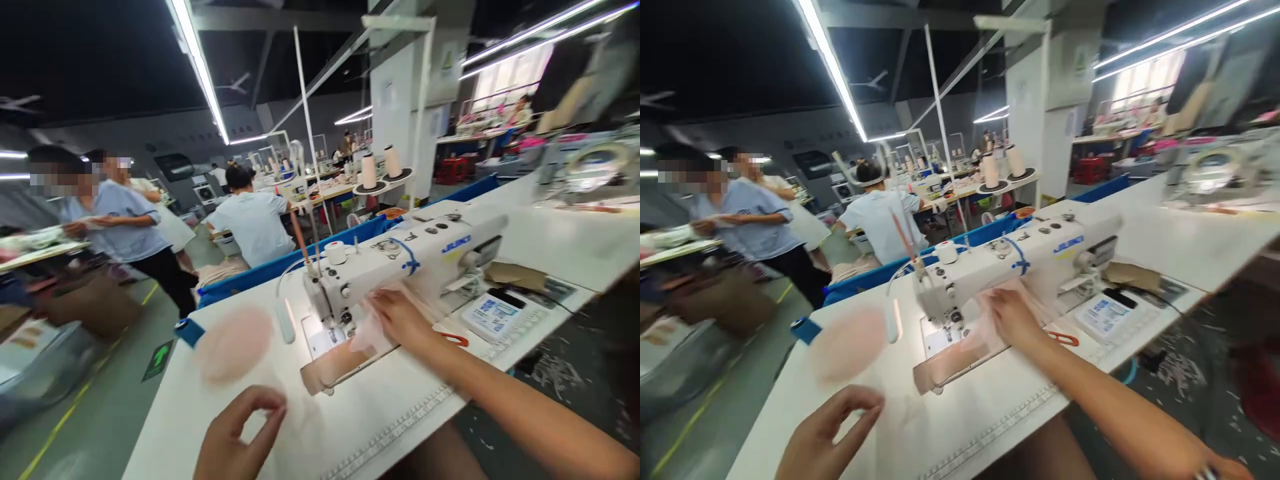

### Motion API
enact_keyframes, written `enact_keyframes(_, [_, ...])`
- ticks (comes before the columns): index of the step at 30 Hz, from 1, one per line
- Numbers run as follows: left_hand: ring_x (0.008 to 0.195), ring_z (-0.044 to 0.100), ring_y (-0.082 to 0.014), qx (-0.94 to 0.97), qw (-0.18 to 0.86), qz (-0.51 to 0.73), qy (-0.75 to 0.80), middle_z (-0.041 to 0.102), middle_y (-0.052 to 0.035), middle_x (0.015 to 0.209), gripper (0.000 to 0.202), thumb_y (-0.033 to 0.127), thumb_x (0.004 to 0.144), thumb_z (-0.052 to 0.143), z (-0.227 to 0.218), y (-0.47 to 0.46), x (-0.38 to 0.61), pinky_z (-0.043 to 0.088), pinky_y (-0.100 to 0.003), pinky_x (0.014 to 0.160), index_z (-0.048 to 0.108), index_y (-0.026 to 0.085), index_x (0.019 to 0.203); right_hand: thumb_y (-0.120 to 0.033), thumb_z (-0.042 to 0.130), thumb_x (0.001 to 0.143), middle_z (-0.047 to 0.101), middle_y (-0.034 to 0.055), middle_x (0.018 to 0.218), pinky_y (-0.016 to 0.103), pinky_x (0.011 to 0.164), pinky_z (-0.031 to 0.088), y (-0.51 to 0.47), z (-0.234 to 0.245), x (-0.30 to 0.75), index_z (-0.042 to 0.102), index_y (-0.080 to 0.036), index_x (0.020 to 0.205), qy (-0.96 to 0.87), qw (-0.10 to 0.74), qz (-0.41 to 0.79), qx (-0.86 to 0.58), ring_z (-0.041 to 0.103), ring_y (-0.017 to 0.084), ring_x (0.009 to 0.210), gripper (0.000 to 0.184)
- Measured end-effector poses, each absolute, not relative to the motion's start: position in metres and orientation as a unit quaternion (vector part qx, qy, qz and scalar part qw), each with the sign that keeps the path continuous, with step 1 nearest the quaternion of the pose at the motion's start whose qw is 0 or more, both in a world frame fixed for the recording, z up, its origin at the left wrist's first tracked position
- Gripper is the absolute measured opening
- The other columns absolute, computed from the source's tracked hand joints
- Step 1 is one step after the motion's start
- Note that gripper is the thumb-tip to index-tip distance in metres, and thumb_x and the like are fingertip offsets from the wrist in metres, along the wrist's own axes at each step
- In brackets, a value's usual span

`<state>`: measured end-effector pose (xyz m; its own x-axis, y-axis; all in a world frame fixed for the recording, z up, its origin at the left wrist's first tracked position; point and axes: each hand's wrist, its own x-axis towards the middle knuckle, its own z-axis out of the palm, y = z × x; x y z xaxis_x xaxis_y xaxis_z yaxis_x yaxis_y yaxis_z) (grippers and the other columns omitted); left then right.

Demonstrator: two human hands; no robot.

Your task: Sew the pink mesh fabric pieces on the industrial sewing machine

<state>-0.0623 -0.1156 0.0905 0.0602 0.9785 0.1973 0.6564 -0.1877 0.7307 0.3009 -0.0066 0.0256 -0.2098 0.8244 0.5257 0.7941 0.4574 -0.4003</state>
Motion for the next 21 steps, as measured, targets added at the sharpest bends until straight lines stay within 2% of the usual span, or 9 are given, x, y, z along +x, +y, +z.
enact_keyframes(2, [0.082, 0.07, -0.02, 0.693, 0.321, 0.336, 0.551, 0.073, -0.0008, 0.083, 0.021, 0.044, 0.086, 0.073, 0.098, -0.118, -0.045, 0.06, -0.028, 0.078, 0.07, 0.025, 0.079, -0.015, 0.049, 0.099, 0.071, 0.0218, 0.123, 0.064, 0.107, 0.043, -0.028, 0.028, 0.298, 0.074, -0.013, 0.117, -0.778, 0.37, 0.031, -0.507, 0.061, 0.038, 0.119, 0.031])
enact_keyframes(4, [0.079, 0.069, -0.0178, 0.659, 0.403, 0.351, 0.529, 0.072, -0.0012, 0.083, 0.014, 0.035, 0.084, 0.075, 0.1, -0.117, -0.032, 0.059, -0.028, 0.077, 0.069, 0.023, 0.083, -0.025, 0.051, 0.105, 0.075, 0.0134, 0.113, 0.053, 0.103, 0.049, -0.056, 0.036, 0.29, 0.075, -0.022, 0.114, -0.786, 0.42, 0.1, -0.442, 0.065, 0.031, 0.111, 0.026])
enact_keyframes(6, [0.078, 0.069, -0.0165, 0.623, 0.491, 0.356, 0.494, 0.073, -0.0026, 0.089, 0.015, 0.03, 0.082, 0.077, 0.098, -0.116, -0.023, 0.058, -0.028, 0.076, 0.068, 0.022, 0.09, -0.035, 0.056, 0.106, 0.071, 0.0097, 0.129, 0.045, 0.108, 0.05, -0.082, 0.05, 0.274, 0.069, -0.028, 0.129, -0.796, 0.411, 0.238, -0.375, 0.063, 0.027, 0.123, 0.027])
enact_keyframes(9, [0.077, 0.068, -0.0151, 0.58, 0.606, 0.338, 0.427, 0.074, -0.003, 0.095, 0.024, 0.025, 0.082, 0.077, 0.097, -0.113, -0.016, 0.055, -0.027, 0.074, 0.064, 0.023, 0.102, -0.051, 0.071, 0.097, 0.051, 0.011, 0.157, 0.05, 0.121, 0.037, -0.095, 0.066, 0.246, 0.044, -0.031, 0.157, -0.793, 0.342, 0.39, -0.32, 0.045, 0.03, 0.146, 0.069])
enact_keyframes(10, [0.077, 0.068, -0.0148, 0.569, 0.63, 0.329, 0.413, 0.074, -0.0024, 0.094, 0.027, 0.024, 0.082, 0.077, 0.097, -0.11, -0.015, 0.054, -0.027, 0.073, 0.063, 0.023, 0.105, -0.053, 0.073, 0.095, 0.057, 0.0115, 0.151, 0.05, 0.12, 0.037, -0.093, 0.067, 0.238, 0.042, -0.03, 0.158, -0.775, 0.335, 0.443, -0.302, 0.05, 0.029, 0.142, 0.074])
enact_keyframes(12, [0.078, 0.065, -0.0145, 0.552, 0.65, 0.321, 0.413, 0.073, -0.0012, 0.093, 0.032, 0.021, 0.079, 0.076, 0.096, -0.103, -0.012, 0.051, -0.026, 0.072, 0.062, 0.024, 0.108, -0.053, 0.076, 0.093, 0.071, 0.0068, 0.115, 0.046, 0.11, 0.047, -0.085, 0.063, 0.227, 0.049, -0.025, 0.149, -0.719, 0.341, 0.541, -0.272, 0.066, 0.025, 0.115, 0.068])
enact_keyframes(14, [0.078, 0.062, -0.0145, 0.534, 0.639, 0.325, 0.449, 0.071, 0.0003, 0.087, 0.035, 0.02, 0.077, 0.075, 0.093, -0.095, -0.01, 0.048, -0.025, 0.071, 0.062, 0.023, 0.11, -0.051, 0.077, 0.092, 0.065, -0.0018, 0.086, 0.039, 0.093, 0.053, -0.078, 0.053, 0.22, 0.055, -0.022, 0.137, -0.659, 0.367, 0.599, -0.271, 0.068, 0.019, 0.087, 0.057])
enact_keyframes(17, [0.077, 0.059, -0.0151, 0.509, 0.621, 0.336, 0.492, 0.068, 0.0016, 0.079, 0.039, 0.027, 0.078, 0.079, 0.081, -0.083, -0.007, 0.044, -0.025, 0.071, 0.061, 0.021, 0.113, -0.047, 0.078, 0.091, 0.057, -0.0052, 0.08, 0.032, 0.077, 0.053, -0.073, 0.036, 0.215, 0.057, -0.022, 0.129, -0.604, 0.395, 0.624, -0.3, 0.062, 0.015, 0.073, 0.05])
enact_keyframes(21, [0.076, 0.058, -0.0149, 0.477, 0.637, 0.357, 0.488, 0.068, 0.001, 0.082, 0.049, 0.042, 0.078, 0.087, 0.057, -0.072, -0.002, 0.043, -0.026, 0.073, 0.06, 0.02, 0.112, -0.042, 0.074, 0.094, 0.057, -0.0047, 0.081, 0.032, 0.073, 0.051, -0.072, 0.023, 0.216, 0.056, -0.023, 0.127, -0.609, 0.384, 0.592, -0.362, 0.061, 0.016, 0.072, 0.042])
